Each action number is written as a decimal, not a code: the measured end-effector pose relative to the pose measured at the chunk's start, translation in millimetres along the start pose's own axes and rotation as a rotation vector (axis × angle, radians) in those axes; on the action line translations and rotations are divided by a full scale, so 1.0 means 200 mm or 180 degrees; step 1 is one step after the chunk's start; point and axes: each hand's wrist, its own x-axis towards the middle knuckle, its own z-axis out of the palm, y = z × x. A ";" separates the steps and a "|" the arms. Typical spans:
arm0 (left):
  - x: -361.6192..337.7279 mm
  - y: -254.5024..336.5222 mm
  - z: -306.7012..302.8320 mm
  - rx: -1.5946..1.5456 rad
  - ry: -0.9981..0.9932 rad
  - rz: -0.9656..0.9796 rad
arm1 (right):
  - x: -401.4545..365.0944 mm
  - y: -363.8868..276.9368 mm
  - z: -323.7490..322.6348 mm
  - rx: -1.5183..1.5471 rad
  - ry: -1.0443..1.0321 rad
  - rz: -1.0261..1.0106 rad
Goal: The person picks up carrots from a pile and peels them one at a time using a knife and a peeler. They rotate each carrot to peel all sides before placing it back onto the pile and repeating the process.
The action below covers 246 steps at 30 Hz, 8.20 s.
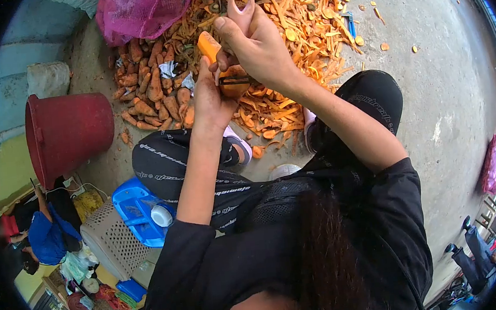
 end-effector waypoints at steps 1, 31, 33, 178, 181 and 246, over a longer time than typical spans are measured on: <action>0.00 0.00 -0.02 -0.0124 -0.0224 -0.0020 | 0.00 0.00 0.00 0.0022 -0.0023 -0.0018; -0.05 0.00 0.07 0.0148 0.0534 0.0127 | -0.04 -0.02 0.04 -0.0267 0.0063 -0.0345; -0.05 0.01 0.06 0.0208 0.0451 0.0095 | -0.05 -0.02 0.05 -0.0242 0.0010 -0.0297; -0.07 0.08 0.03 -0.0009 0.0369 0.0046 | -0.12 -0.05 0.14 0.0165 -0.0153 -0.0285; -0.07 0.08 -0.01 -0.0050 -0.0078 0.0058 | -0.12 -0.02 0.13 0.0204 -0.0180 -0.0306; -0.10 0.09 0.07 0.0124 0.0540 0.0132 | -0.11 -0.02 0.14 -0.0109 -0.0186 -0.0348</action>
